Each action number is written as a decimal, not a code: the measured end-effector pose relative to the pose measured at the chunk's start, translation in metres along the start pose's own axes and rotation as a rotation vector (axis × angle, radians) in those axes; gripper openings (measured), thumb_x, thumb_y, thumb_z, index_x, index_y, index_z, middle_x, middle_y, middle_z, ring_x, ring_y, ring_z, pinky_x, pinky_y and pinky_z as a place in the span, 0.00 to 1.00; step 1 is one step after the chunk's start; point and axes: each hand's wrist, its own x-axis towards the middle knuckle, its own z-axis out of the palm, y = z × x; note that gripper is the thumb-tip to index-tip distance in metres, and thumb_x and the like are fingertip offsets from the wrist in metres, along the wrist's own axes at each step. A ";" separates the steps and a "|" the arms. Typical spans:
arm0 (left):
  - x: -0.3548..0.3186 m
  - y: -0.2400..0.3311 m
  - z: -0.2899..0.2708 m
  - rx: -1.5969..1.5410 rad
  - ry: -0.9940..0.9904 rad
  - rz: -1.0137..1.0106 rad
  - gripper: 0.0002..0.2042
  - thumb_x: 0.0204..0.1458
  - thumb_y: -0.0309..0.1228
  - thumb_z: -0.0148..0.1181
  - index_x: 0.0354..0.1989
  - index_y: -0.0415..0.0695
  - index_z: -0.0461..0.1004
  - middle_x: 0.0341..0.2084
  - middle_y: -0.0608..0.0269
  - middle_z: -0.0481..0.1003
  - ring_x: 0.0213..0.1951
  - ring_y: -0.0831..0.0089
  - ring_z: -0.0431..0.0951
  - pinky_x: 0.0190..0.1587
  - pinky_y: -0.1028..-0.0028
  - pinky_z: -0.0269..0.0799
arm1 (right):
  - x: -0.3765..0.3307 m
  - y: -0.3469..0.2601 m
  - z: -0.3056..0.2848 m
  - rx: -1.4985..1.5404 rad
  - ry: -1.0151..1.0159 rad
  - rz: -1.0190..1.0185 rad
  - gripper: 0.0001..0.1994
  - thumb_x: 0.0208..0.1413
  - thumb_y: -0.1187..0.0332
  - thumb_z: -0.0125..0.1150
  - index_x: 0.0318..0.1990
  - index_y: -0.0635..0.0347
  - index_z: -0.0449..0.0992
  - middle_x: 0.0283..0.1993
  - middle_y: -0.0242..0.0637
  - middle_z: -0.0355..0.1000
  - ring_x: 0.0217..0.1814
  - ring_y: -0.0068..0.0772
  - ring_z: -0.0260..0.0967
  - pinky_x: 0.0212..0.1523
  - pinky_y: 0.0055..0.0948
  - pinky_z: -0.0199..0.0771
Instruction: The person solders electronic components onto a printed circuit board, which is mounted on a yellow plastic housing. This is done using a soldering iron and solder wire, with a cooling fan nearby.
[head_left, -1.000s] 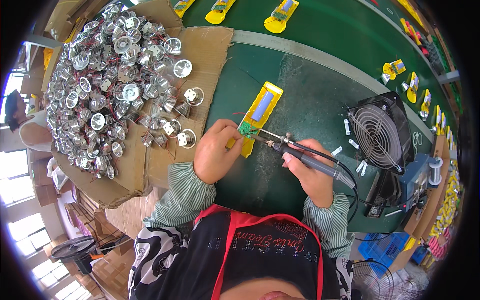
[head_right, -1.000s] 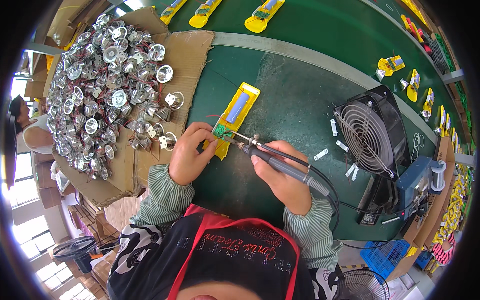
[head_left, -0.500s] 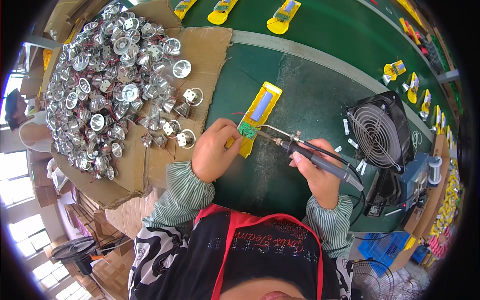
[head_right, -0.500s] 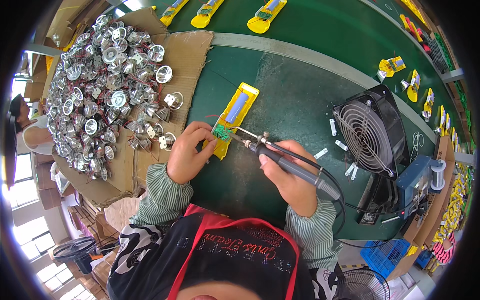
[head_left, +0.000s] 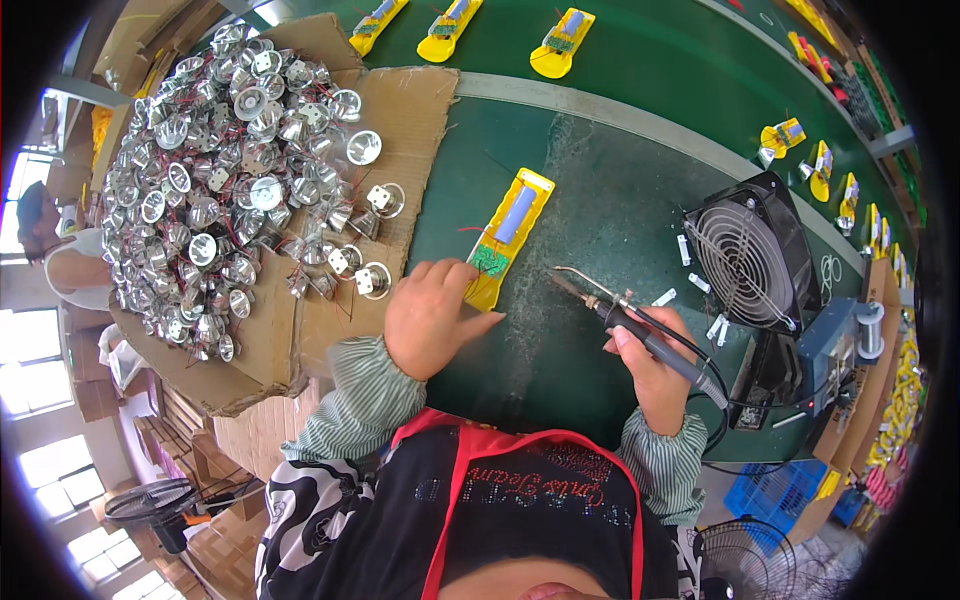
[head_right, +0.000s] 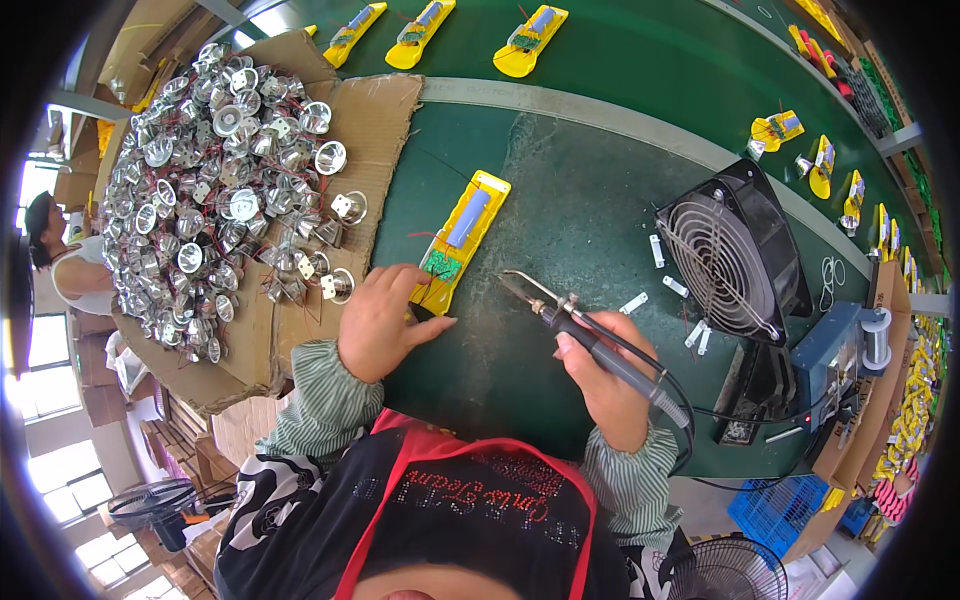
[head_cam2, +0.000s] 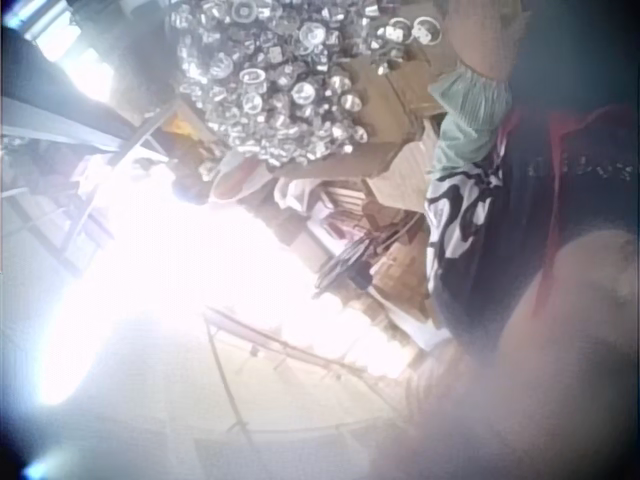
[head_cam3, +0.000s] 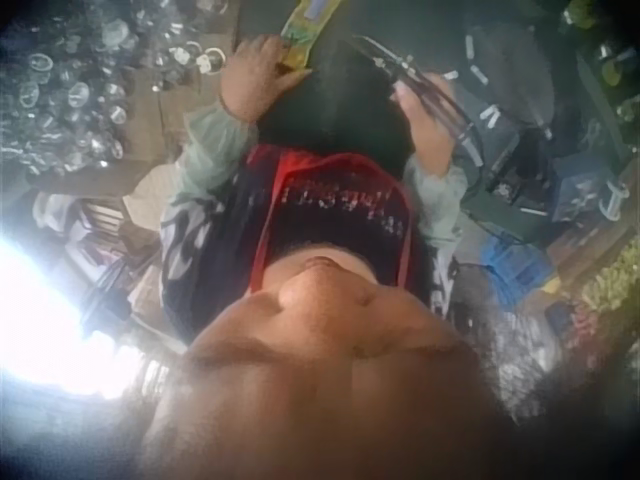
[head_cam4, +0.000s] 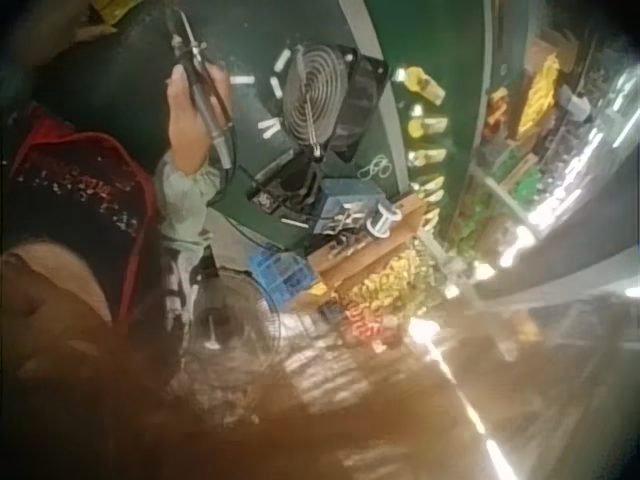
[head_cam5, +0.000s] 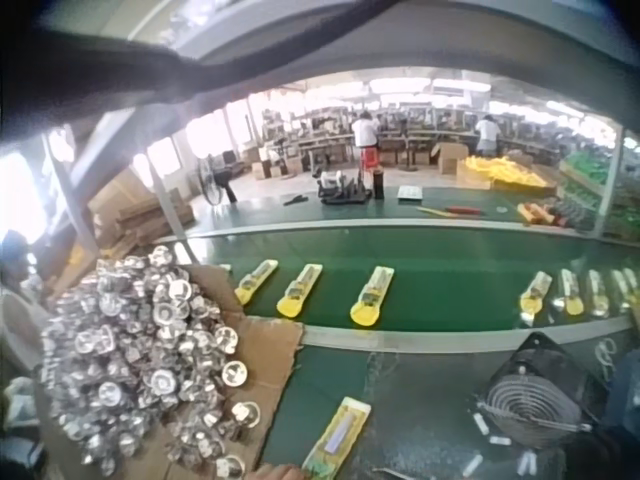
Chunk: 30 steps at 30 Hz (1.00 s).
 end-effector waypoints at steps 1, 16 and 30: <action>0.000 0.002 0.002 0.014 -0.038 -0.034 0.17 0.44 0.33 0.65 0.39 0.38 0.70 0.37 0.54 0.71 0.35 0.57 0.75 0.37 0.66 0.71 | -0.001 0.001 -0.002 0.004 0.001 0.003 0.09 0.50 0.77 0.62 0.38 0.69 0.71 0.29 0.38 0.74 0.29 0.23 0.73 0.31 0.20 0.72; 0.263 0.065 0.100 -0.648 -0.178 0.044 0.24 0.49 0.38 0.62 0.53 0.40 0.67 0.46 0.50 0.70 0.48 0.56 0.73 0.49 0.66 0.69 | -0.017 0.013 -0.037 0.102 0.181 0.054 0.10 0.49 0.77 0.62 0.39 0.70 0.71 0.30 0.37 0.73 0.30 0.24 0.73 0.33 0.21 0.74; 0.311 0.010 0.061 0.168 -0.020 -0.151 0.36 0.49 0.34 0.60 0.66 0.54 0.49 0.59 0.43 0.57 0.53 0.45 0.69 0.54 0.54 0.67 | -0.007 0.017 -0.045 0.079 0.204 0.073 0.09 0.48 0.76 0.63 0.37 0.70 0.73 0.29 0.37 0.75 0.29 0.24 0.74 0.32 0.21 0.74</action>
